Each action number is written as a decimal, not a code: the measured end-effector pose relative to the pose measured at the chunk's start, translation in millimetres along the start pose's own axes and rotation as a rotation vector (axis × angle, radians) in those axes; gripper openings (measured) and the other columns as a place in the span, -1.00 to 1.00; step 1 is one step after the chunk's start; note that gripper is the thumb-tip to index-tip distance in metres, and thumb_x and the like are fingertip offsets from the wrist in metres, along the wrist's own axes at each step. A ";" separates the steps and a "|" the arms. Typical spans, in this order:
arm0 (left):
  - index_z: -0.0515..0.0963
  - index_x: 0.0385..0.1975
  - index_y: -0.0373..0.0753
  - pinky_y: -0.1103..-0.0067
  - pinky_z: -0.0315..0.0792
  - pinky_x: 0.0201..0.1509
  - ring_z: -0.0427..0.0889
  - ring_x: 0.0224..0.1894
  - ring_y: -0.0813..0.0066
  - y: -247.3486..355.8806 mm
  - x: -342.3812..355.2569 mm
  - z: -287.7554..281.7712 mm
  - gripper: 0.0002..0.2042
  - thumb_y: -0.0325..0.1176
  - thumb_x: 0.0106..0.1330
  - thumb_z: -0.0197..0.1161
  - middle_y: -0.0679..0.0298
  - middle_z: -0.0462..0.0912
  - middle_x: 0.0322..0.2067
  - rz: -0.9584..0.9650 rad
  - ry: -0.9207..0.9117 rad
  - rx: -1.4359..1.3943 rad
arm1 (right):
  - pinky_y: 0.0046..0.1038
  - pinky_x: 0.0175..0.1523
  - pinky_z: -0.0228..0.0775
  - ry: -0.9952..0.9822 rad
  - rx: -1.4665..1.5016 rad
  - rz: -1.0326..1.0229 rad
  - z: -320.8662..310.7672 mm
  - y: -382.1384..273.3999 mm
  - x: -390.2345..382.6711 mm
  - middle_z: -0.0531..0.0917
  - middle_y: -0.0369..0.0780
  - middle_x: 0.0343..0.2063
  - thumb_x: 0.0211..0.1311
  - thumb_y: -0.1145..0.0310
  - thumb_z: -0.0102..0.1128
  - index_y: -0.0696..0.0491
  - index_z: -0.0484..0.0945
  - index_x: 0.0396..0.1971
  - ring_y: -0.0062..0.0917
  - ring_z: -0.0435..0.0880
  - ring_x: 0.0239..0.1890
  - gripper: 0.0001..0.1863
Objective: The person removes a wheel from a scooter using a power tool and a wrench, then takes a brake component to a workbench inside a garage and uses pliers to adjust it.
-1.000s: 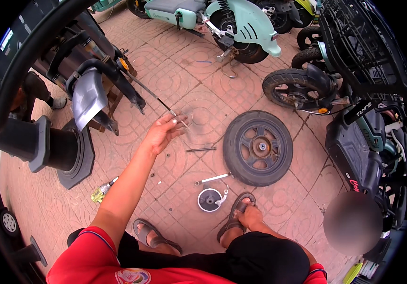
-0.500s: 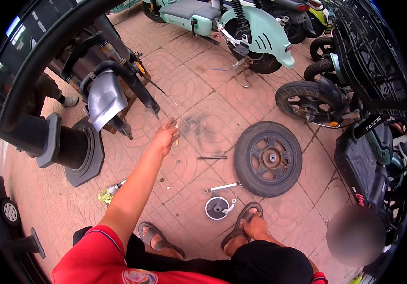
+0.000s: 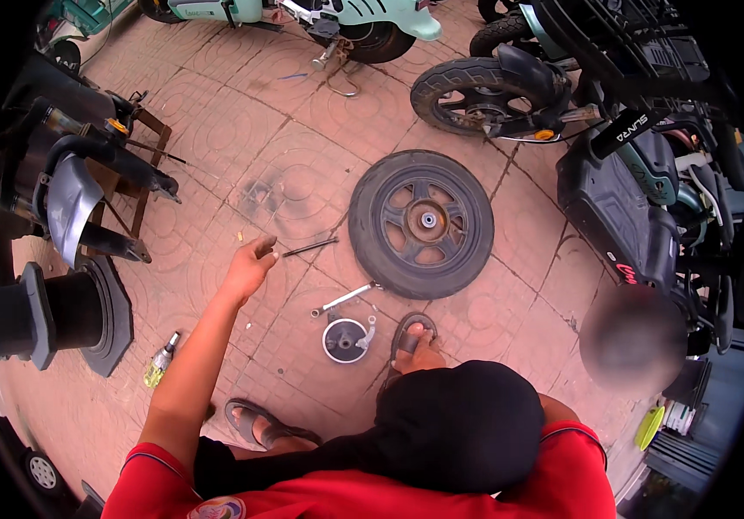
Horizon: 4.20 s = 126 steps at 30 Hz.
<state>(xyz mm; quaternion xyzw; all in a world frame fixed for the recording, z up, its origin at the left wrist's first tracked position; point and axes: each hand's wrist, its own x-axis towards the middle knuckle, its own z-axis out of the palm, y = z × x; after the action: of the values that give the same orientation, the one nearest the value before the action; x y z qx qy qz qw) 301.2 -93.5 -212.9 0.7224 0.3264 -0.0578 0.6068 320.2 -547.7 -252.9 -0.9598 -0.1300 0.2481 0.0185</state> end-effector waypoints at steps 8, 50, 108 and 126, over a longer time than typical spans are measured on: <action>0.44 0.38 -0.42 0.44 0.41 0.40 0.58 0.32 0.29 48.1 -7.8 23.3 -0.53 -0.47 0.50 0.22 0.00 0.63 0.25 0.028 -0.105 -0.093 | 0.24 0.18 0.56 -0.037 -0.503 -0.424 28.1 27.9 -3.3 0.15 0.60 0.33 0.29 -0.14 0.32 -0.08 0.43 0.40 0.75 0.37 0.18 -0.24; 0.70 0.03 -0.40 0.35 0.57 0.05 0.77 -0.12 0.17 422.4 -651.6 104.0 -0.56 -0.08 0.50 0.23 -0.06 0.81 -0.15 -0.554 -0.528 0.563 | -0.23 0.23 0.51 -0.282 0.957 0.848 -336.9 300.4 -670.4 0.75 0.12 0.00 0.51 -0.05 0.00 0.19 0.73 0.02 -0.06 0.73 0.13 -0.42; 0.76 -0.23 -0.14 0.29 0.66 -0.06 0.82 -0.18 0.12 694.0 -636.4 805.4 -0.70 -0.10 0.18 0.31 0.06 0.81 -0.24 -0.202 -0.837 1.175 | -0.27 -0.08 0.60 0.227 1.113 1.001 -617.4 1090.9 -633.8 0.80 -0.07 -0.40 -0.02 0.01 0.60 0.15 0.77 -0.46 -0.25 0.80 -0.28 -0.56; 0.70 0.05 -0.29 0.24 0.61 0.09 0.76 -0.08 -0.09 1066.5 -328.4 1208.7 -0.59 -0.42 0.15 0.31 -0.10 0.78 -0.20 0.407 -0.121 0.611 | -0.16 0.04 0.64 -0.146 0.562 0.535 -596.3 1304.2 -509.7 0.80 -0.03 -0.20 0.32 -0.17 0.11 -0.12 0.79 -0.07 -0.08 0.80 -0.12 -0.50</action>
<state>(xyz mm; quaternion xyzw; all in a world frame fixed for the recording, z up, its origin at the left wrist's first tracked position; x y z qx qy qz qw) 1000.7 -1384.6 528.8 0.9157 0.1075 -0.0733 0.3803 490.8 -1921.6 379.3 -0.8972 0.1966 0.3375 0.2059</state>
